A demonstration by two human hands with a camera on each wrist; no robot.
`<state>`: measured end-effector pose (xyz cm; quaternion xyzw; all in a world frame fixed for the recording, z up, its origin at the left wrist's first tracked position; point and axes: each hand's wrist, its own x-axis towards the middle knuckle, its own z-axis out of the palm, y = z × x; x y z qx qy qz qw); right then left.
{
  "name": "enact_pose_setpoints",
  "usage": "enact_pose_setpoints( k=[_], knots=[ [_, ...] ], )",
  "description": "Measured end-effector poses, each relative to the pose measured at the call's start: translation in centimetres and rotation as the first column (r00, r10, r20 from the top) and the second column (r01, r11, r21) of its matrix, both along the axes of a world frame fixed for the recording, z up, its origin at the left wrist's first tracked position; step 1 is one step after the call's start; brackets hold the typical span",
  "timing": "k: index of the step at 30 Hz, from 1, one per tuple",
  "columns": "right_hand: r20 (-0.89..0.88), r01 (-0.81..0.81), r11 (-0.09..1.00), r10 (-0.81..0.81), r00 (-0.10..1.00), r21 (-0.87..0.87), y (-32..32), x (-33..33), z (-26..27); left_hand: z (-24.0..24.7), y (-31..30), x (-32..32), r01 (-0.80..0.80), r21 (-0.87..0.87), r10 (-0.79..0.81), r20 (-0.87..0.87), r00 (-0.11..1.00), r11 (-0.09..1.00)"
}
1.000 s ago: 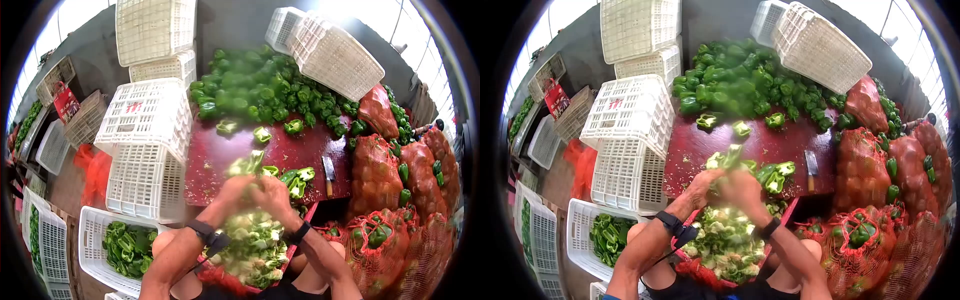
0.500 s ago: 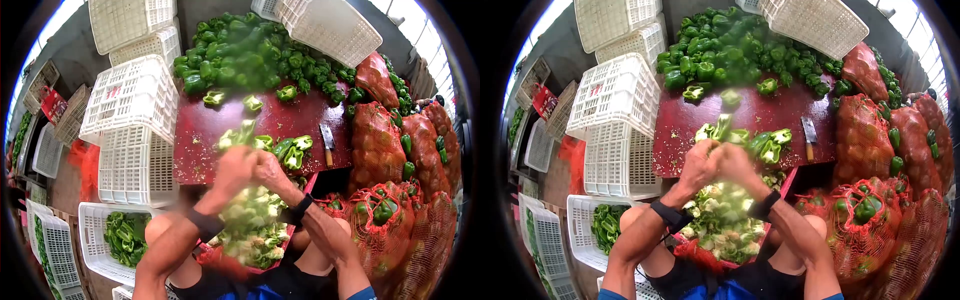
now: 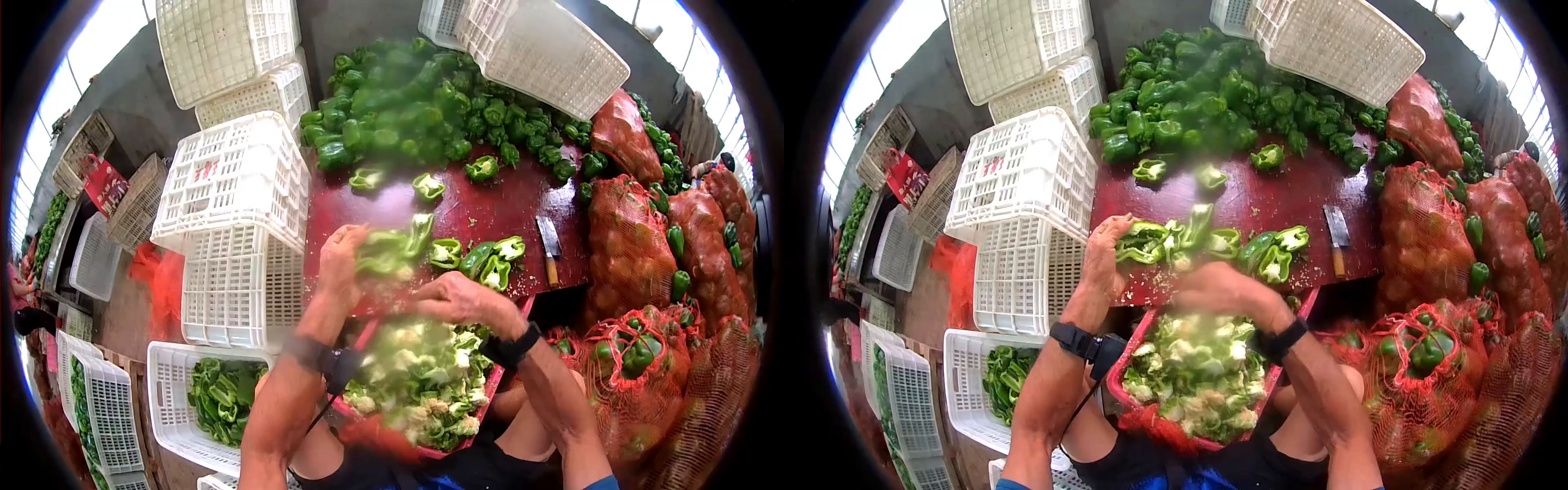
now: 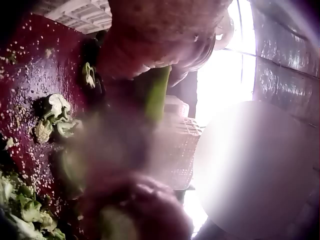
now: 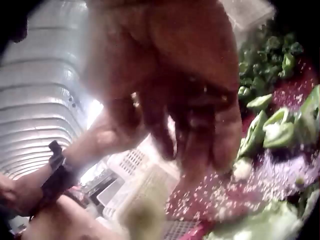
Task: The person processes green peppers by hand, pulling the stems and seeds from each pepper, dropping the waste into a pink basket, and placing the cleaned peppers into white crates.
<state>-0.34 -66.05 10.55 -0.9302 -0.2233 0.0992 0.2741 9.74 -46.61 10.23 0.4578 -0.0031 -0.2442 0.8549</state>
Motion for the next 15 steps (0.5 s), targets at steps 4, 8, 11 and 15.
enact_pose_setpoints(
  k=[4, 8, 11, 15],
  knots=[
    [-0.340, 0.537, 0.764, -0.430, 0.837, 0.357, 1.3, 0.0, 0.8, -1.0, -0.1, 0.0, 0.109, 0.024, -0.112, 0.226, 0.968, 0.994],
    [-0.598, 0.690, 0.363, -0.345, 0.724, 0.626, 0.9, 0.3, 0.0, -1.3, -0.5, -0.3, 0.173, 0.037, -0.175, 0.354, 0.919, 0.984],
    [-0.480, 0.577, 0.393, -0.322, 0.816, 0.716, 1.1, -0.2, 0.5, -0.4, -1.1, -1.4, 0.081, 0.088, -0.111, 0.431, 0.896, 0.993],
    [-0.405, 0.532, 0.428, -0.356, 0.842, 0.731, 2.4, -0.2, -0.1, 0.5, -1.2, -2.2, -0.053, 0.077, 0.004, 0.529, 0.849, 0.996]
  ],
)
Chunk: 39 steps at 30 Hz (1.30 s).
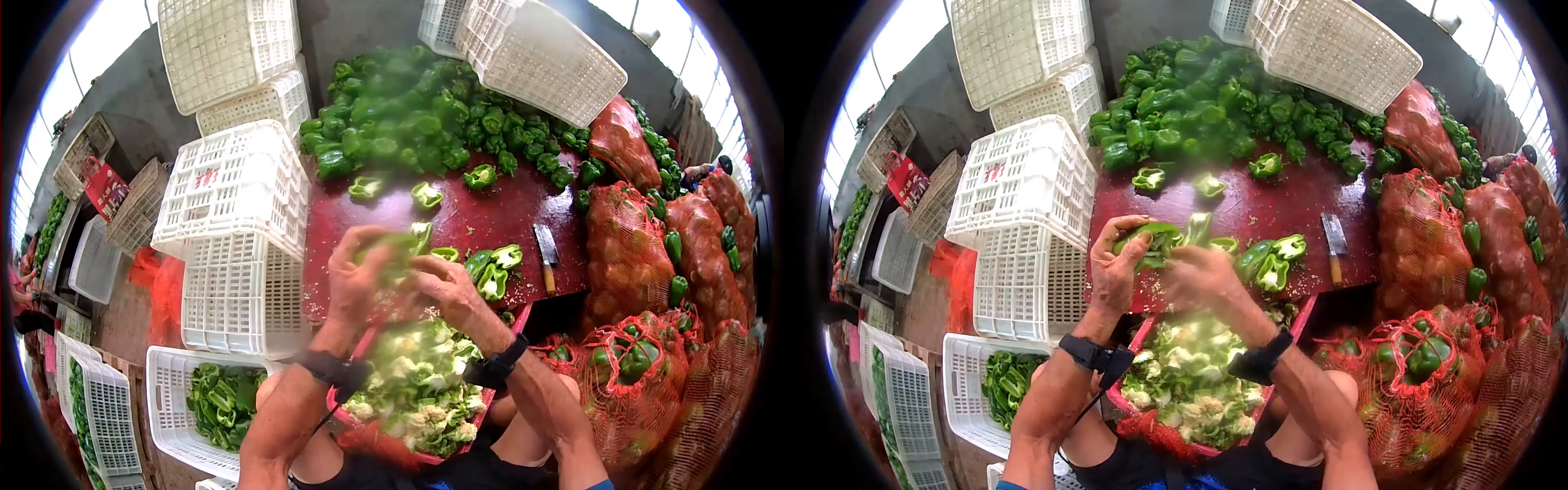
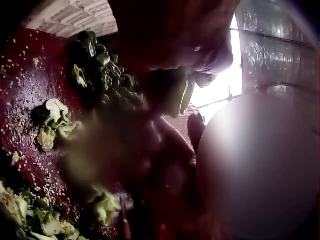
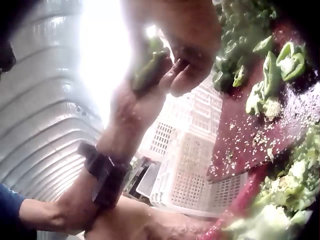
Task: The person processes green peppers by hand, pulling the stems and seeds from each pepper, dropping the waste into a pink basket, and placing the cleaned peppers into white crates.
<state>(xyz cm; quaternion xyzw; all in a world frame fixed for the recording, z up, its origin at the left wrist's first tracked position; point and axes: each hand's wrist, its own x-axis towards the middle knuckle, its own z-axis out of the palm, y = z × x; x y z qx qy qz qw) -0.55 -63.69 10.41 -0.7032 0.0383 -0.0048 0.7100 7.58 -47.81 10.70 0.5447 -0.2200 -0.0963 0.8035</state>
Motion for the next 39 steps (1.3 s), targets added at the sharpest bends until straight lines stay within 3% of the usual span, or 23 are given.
enact_pose_setpoints(
  k=[3, 5, 9, 12, 13, 16, 18, 19, 21, 23, 25, 27, 29, 32, 33, 36, 37, 38, 39],
  knots=[
    [-0.027, 0.014, 0.993, -0.017, 0.999, -0.114, 0.5, -0.3, 0.7, 0.2, -0.3, -0.2, -0.094, 0.041, 0.088, 0.133, 0.987, 0.995],
    [-0.061, 0.003, 0.996, -0.008, 0.998, -0.089, 1.1, -0.4, 0.5, -0.9, -0.4, 0.0, -0.029, -0.069, 0.027, -0.037, 0.999, 0.997],
    [0.035, -0.005, 0.992, 0.010, 0.999, -0.127, 1.2, 0.2, -1.9, 0.0, -1.1, -1.2, 0.011, -0.211, -0.084, -0.338, 0.937, 0.977],
    [0.176, 0.116, 0.991, -0.102, 0.979, -0.072, 2.0, 0.3, -1.1, -1.5, -1.9, -1.1, 0.026, -0.003, -0.026, -0.253, 0.967, 1.000],
    [0.211, 0.139, 0.987, -0.120, 0.970, -0.078, 2.2, 0.2, -0.7, -1.2, -2.1, -1.3, 0.076, -0.122, -0.114, -0.337, 0.935, 0.990],
    [0.286, 0.207, 0.974, -0.174, 0.942, -0.089, 2.0, 0.2, -0.4, -2.1, -2.2, -0.8, 0.127, 0.224, -0.097, -0.137, 0.986, 0.966],
    [0.300, 0.237, 0.967, -0.199, 0.933, -0.094, 1.5, 0.4, -0.8, -1.4, -2.3, -1.2, 0.216, 0.152, -0.144, -0.381, 0.913, 0.965],
    [0.255, 0.218, 0.975, -0.199, 0.946, -0.049, 1.2, 0.3, -0.2, -1.1, -2.2, -0.9, 0.227, 0.163, -0.153, -0.373, 0.915, 0.960],
    [0.406, 0.381, 0.882, -0.252, 0.878, -0.276, 0.1, 0.7, -0.2, 0.3, -1.4, -0.8, 0.131, 0.277, -0.044, -0.299, 0.953, 0.952],
    [0.572, 0.562, 0.708, -0.270, 0.775, -0.427, 0.0, 1.0, -0.4, -0.1, -0.5, 0.6, 0.020, 0.266, 0.064, -0.302, 0.951, 0.964],
    [0.248, 0.271, 0.555, -0.118, 0.961, -0.786, -2.2, 1.0, -5.3, -0.7, 0.2, 1.8, -0.086, 0.278, 0.158, -0.249, 0.955, 0.957],
    [-0.100, -0.069, 0.345, -0.072, 0.992, -0.936, -5.1, 0.3, -11.6, -1.5, 0.5, 2.2, -0.074, 0.348, 0.163, -0.235, 0.958, 0.935],
    [-0.008, -0.001, 0.175, -0.038, 0.999, -0.984, -5.2, -0.5, -12.3, -1.4, 1.0, 1.9, -0.047, 0.365, 0.134, -0.217, 0.967, 0.930],
    [0.246, 0.219, 0.472, -0.004, 0.969, -0.854, -5.7, 1.5, -9.7, -1.4, 1.0, 2.2, 0.009, 0.399, 0.085, -0.217, 0.973, 0.917],
    [0.329, 0.274, 0.656, -0.041, 0.944, -0.703, -4.4, 1.4, -7.0, -1.2, 0.8, 2.1, 0.012, 0.373, 0.075, -0.218, 0.973, 0.928],
    [0.375, 0.360, 0.712, -0.146, 0.916, -0.602, -3.7, 1.3, -7.1, -2.1, 0.4, 2.4, -0.058, 0.401, 0.123, -0.138, 0.983, 0.914],
    [0.359, 0.336, 0.511, -0.058, 0.932, -0.791, -4.3, 0.7, -8.9, -1.8, 0.4, 2.3, -0.047, 0.412, 0.115, -0.140, 0.983, 0.910],
    [0.091, 0.057, 0.328, 0.090, 0.992, -0.943, -6.2, 0.3, -12.3, -1.4, 0.5, 2.1, -0.041, 0.421, 0.111, -0.142, 0.984, 0.906],
    [-0.076, -0.080, 0.292, 0.026, 0.997, -0.953, -6.1, -0.3, -12.3, -1.2, 0.8, 2.0, -0.038, 0.433, 0.112, -0.147, 0.983, 0.901]
  ],
)
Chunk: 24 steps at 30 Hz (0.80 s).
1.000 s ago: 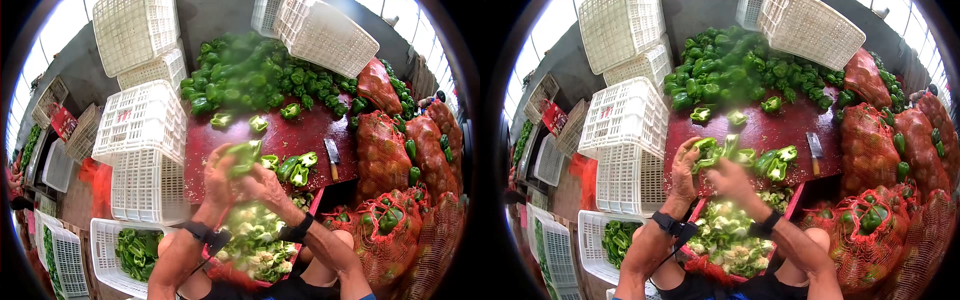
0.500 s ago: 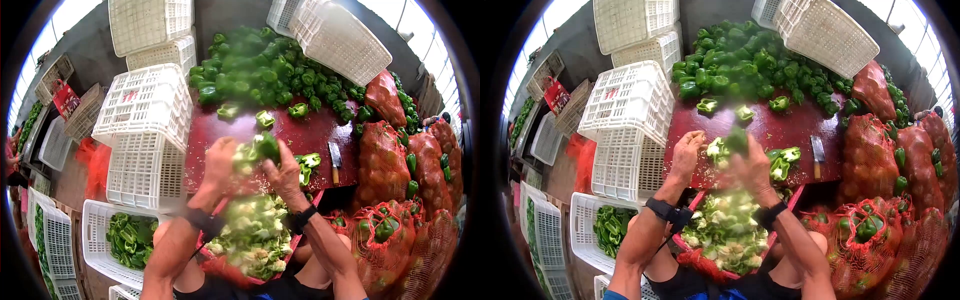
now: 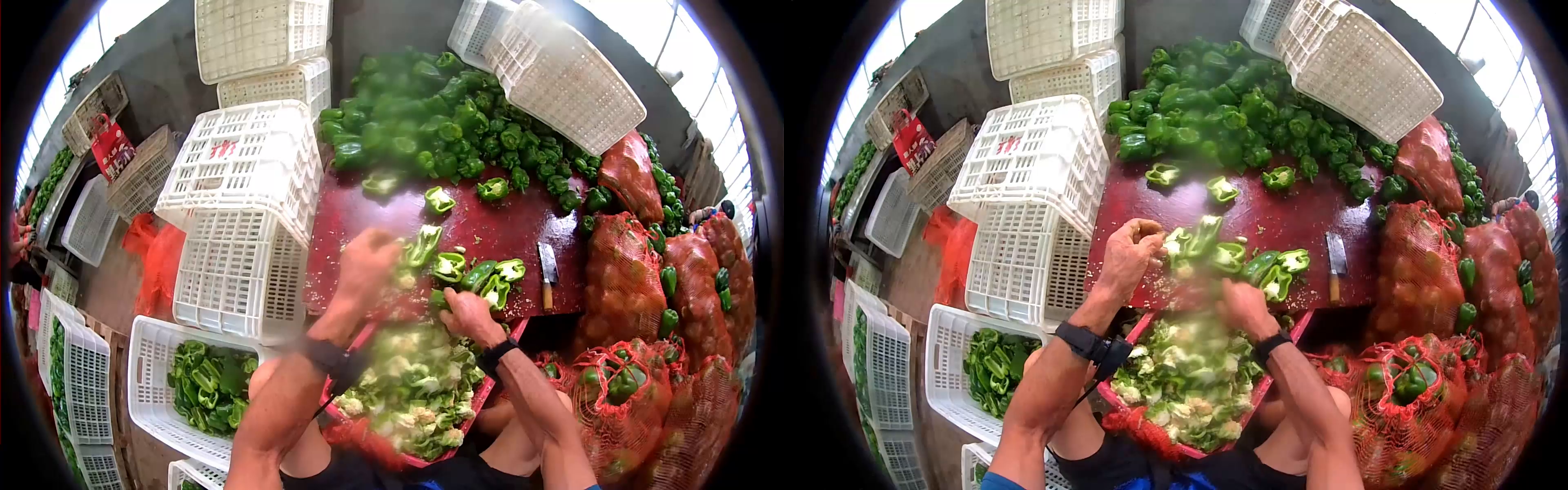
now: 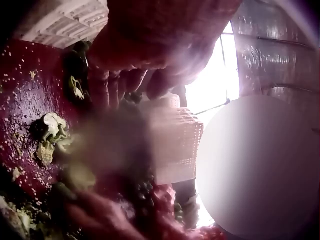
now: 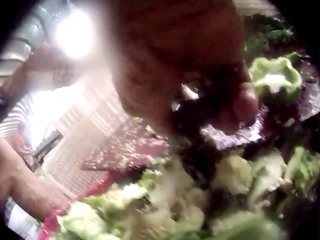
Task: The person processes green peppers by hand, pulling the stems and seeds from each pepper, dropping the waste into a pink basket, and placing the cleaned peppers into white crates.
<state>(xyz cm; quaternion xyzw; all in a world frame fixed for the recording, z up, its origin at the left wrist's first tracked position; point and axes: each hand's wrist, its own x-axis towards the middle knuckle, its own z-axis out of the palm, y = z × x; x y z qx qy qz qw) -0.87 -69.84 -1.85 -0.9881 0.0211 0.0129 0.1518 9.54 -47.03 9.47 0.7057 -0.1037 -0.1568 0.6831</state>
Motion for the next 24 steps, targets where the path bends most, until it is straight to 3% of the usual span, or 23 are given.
enact_pose_setpoints(
  k=[1, 2, 3, 5, 7, 8, 9, 11, 14, 15, 16, 17, 18, 19, 20, 21, 22, 24],
  knots=[
    [-0.167, 0.063, 0.997, -0.069, 0.983, -0.041, 0.2, -0.5, -0.1, 0.1, 0.1, 0.1, -0.011, -0.014, 0.011, -0.008, 1.000, 1.000],
    [-0.054, 0.151, 0.954, -0.142, 0.988, 0.260, 0.5, -0.6, -0.5, 0.0, 0.2, 0.1, -0.023, -0.025, 0.022, -0.023, 0.999, 0.999],
    [0.039, 0.180, 0.821, -0.239, 0.970, 0.542, 1.0, -0.1, 0.0, 0.0, 0.4, 0.1, -0.041, -0.039, 0.040, -0.032, 0.999, 0.998],
    [-0.297, 0.327, 0.558, -0.147, 0.943, 0.763, 1.4, 0.1, 5.1, 0.4, 0.6, 0.0, -0.054, -0.091, 0.048, -0.064, 0.997, 0.994],
    [-0.159, 0.146, 0.416, -0.003, 0.987, 0.898, 1.1, 0.3, 5.6, 0.5, 0.4, 0.5, -0.082, -0.128, 0.080, -0.022, 0.997, 0.988],
    [-0.196, 0.191, 0.263, -0.008, 0.981, 0.946, 1.4, 0.5, 5.4, -0.3, 0.3, 0.8, -0.106, -0.135, 0.110, 0.026, 0.994, 0.985],
    [-0.298, 0.290, 0.212, 0.008, 0.954, 0.933, 1.8, 0.6, 6.2, -0.6, 0.3, 1.0, -0.132, -0.141, 0.143, 0.071, 0.987, 0.981],
    [-0.376, 0.376, -0.033, 0.006, 0.927, 0.926, 3.7, 0.5, 7.3, -1.4, 0.4, 1.2, -0.128, -0.227, 0.168, 0.167, 0.972, 0.965],
    [-0.406, 0.405, -0.021, -0.091, 0.910, 0.914, 4.7, 1.6, 4.9, 0.7, 0.4, -0.4, -0.219, -0.170, 0.263, 0.314, 0.912, 0.961],
    [-0.424, 0.427, -0.006, -0.126, 0.897, 0.904, 4.9, 2.2, 4.2, 1.5, 1.1, -0.7, -0.242, 0.000, 0.227, 0.344, 0.911, 0.970],
    [-0.338, 0.347, 0.040, -0.143, 0.930, 0.937, 5.4, 2.8, 4.2, -0.8, 0.9, 0.4, -0.227, 0.126, 0.162, 0.387, 0.908, 0.966],
    [-0.248, 0.260, 0.076, -0.138, 0.959, 0.963, 5.9, 3.3, 5.0, -2.7, 0.8, 1.2, -0.149, 0.200, 0.084, 0.300, 0.950, 0.968],
    [-0.194, 0.194, 0.258, -0.025, 0.981, 0.946, 6.4, 3.0, 7.3, -3.8, 0.1, 1.5, -0.021, 0.052, 0.023, -0.030, 0.999, 0.998],
    [-0.109, 0.102, 0.368, -0.002, 0.994, 0.924, 6.7, 3.5, 8.0, -2.3, 0.8, 1.0, 0.111, -0.034, -0.115, -0.200, 0.973, 0.993],
    [-0.004, 0.005, 0.470, -0.001, 1.000, 0.883, 7.2, 4.1, 7.9, -4.3, -0.1, 1.0, -0.069, -0.037, 0.069, 0.008, 0.998, 0.997],
    [0.067, -0.058, 0.510, 0.001, 0.998, 0.858, 7.5, 4.4, 8.1, -6.1, -1.0, 2.2, -0.084, -0.093, 0.083, -0.022, 0.996, 0.992],
    [0.121, -0.103, 0.519, -0.001, 0.993, 0.848, 8.0, 4.3, 8.5, -3.2, 0.9, 1.4, -0.039, -0.076, 0.036, -0.039, 0.999, 0.996],
    [0.118, -0.103, 0.421, -0.010, 0.993, 0.901, 10.0, 3.5, 11.6, -2.6, 1.8, 1.0, -0.094, -0.260, 0.064, -0.122, 0.991, 0.961]
  ],
)
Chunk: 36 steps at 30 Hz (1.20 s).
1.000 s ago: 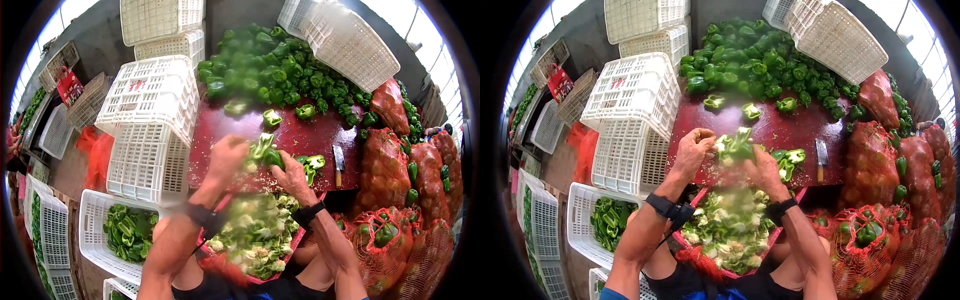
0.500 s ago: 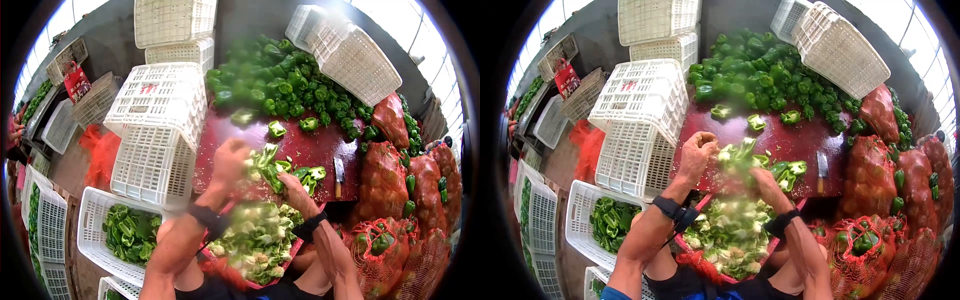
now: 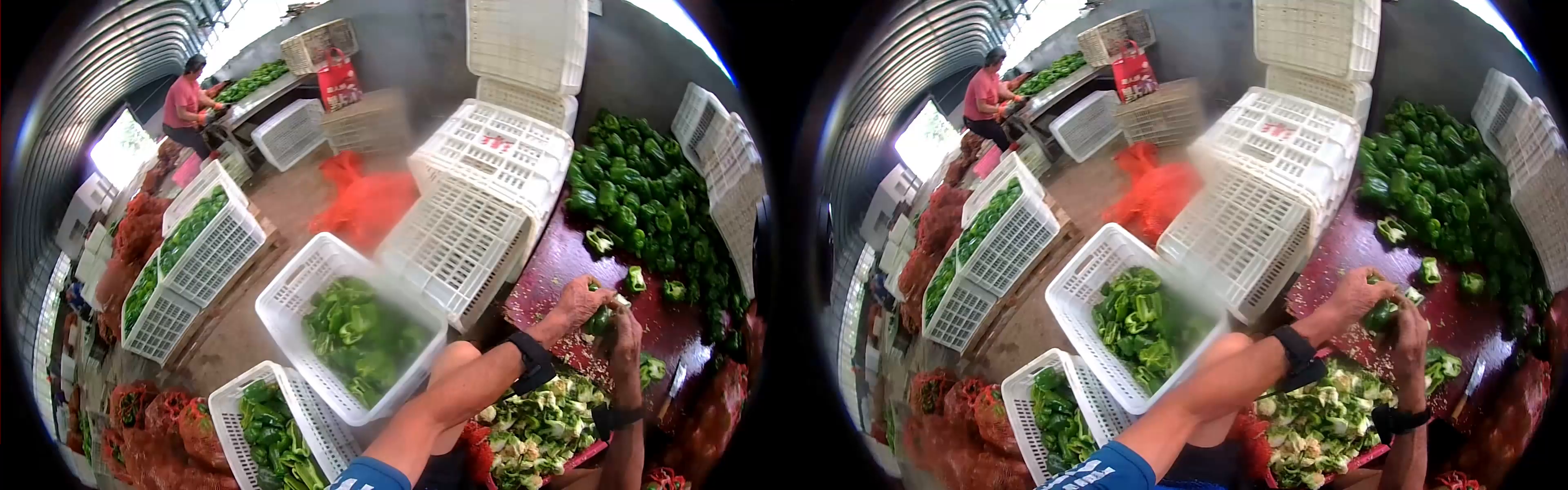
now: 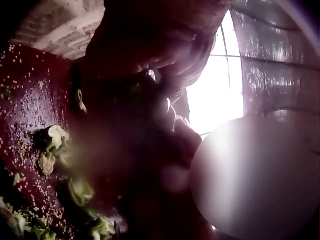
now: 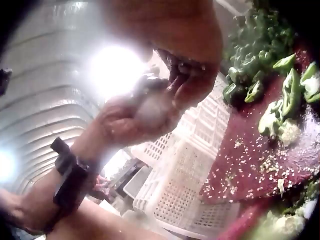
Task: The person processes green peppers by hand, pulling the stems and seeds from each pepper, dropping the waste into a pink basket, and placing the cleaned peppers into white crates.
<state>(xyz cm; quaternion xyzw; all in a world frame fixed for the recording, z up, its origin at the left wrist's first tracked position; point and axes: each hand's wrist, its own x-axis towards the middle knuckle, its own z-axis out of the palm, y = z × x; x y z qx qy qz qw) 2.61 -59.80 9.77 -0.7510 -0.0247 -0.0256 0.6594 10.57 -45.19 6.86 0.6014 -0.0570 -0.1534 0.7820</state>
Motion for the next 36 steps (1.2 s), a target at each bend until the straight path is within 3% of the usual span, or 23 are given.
enact_pose_setpoints(
  k=[4, 6, 8, 10, 11, 12, 13, 14, 15, 17, 18, 20, 21, 23, 24, 25, 27, 28, 30, 33, 34, 36],
  knots=[
    [0.025, 0.064, 0.994, -0.067, 0.997, 0.086, 0.2, 0.0, 1.9, 1.3, 3.3, 0.3, -0.092, -0.187, 0.071, -0.116, 0.991, 0.978],
    [0.071, 0.101, 0.995, -0.102, 0.992, 0.008, -1.5, 0.2, 2.5, 2.6, 7.3, 0.5, -0.187, -0.034, 0.188, 0.001, 0.982, 0.982],
    [-0.026, 0.175, 0.979, -0.179, 0.984, -0.107, -4.7, 1.0, 2.5, 5.2, 15.0, -0.6, -0.199, -0.057, 0.200, 0.006, 0.980, 0.978],
    [-0.012, 0.257, 0.963, -0.258, 0.966, -0.077, -8.8, 0.7, 2.4, 6.6, 20.7, -2.2, -0.216, -0.053, 0.217, 0.009, 0.976, 0.975],
    [0.041, 0.318, 0.944, -0.315, 0.948, -0.088, -11.5, 1.0, 1.2, 6.7, 23.6, -3.2, -0.304, 0.149, 0.296, 0.078, 0.952, 0.941],
    [-0.001, 0.359, 0.929, -0.361, 0.933, -0.084, -13.9, 0.5, 1.0, 7.5, 24.9, -5.5, -0.390, 0.156, 0.383, 0.073, 0.921, 0.907],
    [-0.026, 0.458, 0.886, -0.461, 0.887, -0.078, -16.5, 0.2, -0.3, 4.1, 28.9, -5.5, -0.439, 0.307, 0.404, 0.174, 0.898, 0.844],
    [-0.013, 0.550, 0.832, -0.552, 0.834, -0.078, -18.8, -0.5, -1.7, 3.0, 31.0, -6.7, -0.451, 0.593, 0.351, 0.283, 0.892, 0.667],
    [-0.020, 0.646, 0.755, -0.652, 0.758, -0.112, -20.5, -1.3, -3.4, -3.9, 37.5, -6.3, -0.439, 0.805, 0.254, 0.363, 0.896, 0.399],
    [-0.094, 0.638, 0.707, -0.689, 0.719, -0.303, -23.0, -2.7, -6.7, -3.6, 38.1, -9.4, -0.164, 0.980, 0.080, 0.155, 0.985, 0.113],
    [-0.037, 0.549, 0.658, -0.657, 0.753, -0.516, -25.7, -3.0, -11.0, -4.9, 38.5, -9.6, -0.278, 0.949, 0.154, 0.256, 0.954, 0.147],
    [-0.154, 0.374, 0.610, -0.639, 0.754, -0.699, -25.3, -4.4, -11.2, -7.5, 39.8, -9.2, -0.486, 0.854, 0.313, 0.417, 0.853, 0.188],
    [-0.210, 0.267, 0.579, -0.626, 0.751, -0.771, -25.0, -5.1, -11.3, -6.3, 38.4, -8.9, -0.469, 0.819, 0.319, 0.370, 0.873, 0.331],
    [-0.569, 0.282, 0.817, -0.558, 0.604, -0.502, -23.2, -5.3, -9.9, 0.2, 31.5, -7.6, -0.421, 0.685, 0.310, 0.288, 0.906, 0.595],
    [-0.531, 0.276, 0.794, -0.578, 0.620, -0.542, -23.0, -5.0, -11.2, 2.9, 28.1, -7.3, -0.378, 0.612, 0.294, 0.238, 0.926, 0.695],
    [-0.504, 0.292, 0.837, -0.519, 0.690, -0.463, -22.8, -5.4, -11.3, 5.2, 24.7, -7.2, -0.330, 0.526, 0.271, 0.189, 0.944, 0.784],
    [-0.455, 0.317, 0.771, -0.598, 0.660, -0.553, -21.2, -5.1, -11.6, 8.1, 19.4, -6.9, -0.162, 0.380, 0.095, 0.189, 0.977, 0.911],
    [-0.252, 0.342, 0.691, -0.605, 0.755, -0.636, -22.7, -4.8, -15.5, 8.9, 16.9, -6.8, -0.080, 0.333, 0.017, 0.191, 0.982, 0.940],
    [-0.113, 0.379, 0.561, -0.654, 0.748, -0.736, -21.9, -4.4, -15.7, 10.0, 12.4, -7.0, 0.083, 0.300, -0.154, 0.221, 0.963, 0.950],
    [0.126, 0.435, 0.405, -0.599, 0.791, -0.804, -21.5, -4.5, -16.9, 8.9, 6.6, -7.7, 0.252, 0.353, -0.352, 0.257, 0.900, 0.901],
    [0.325, 0.511, 0.287, -0.506, 0.799, -0.810, -20.5, -4.8, -16.1, 8.5, 5.0, -8.0, 0.338, 0.226, -0.378, 0.167, 0.911, 0.914],
    [0.174, 0.385, 0.369, -0.490, 0.854, -0.846, -18.5, -5.0, -12.4, 5.8, 2.6, -7.8, 0.406, -0.036, -0.406, 0.015, 0.914, 0.913]
  ],
)
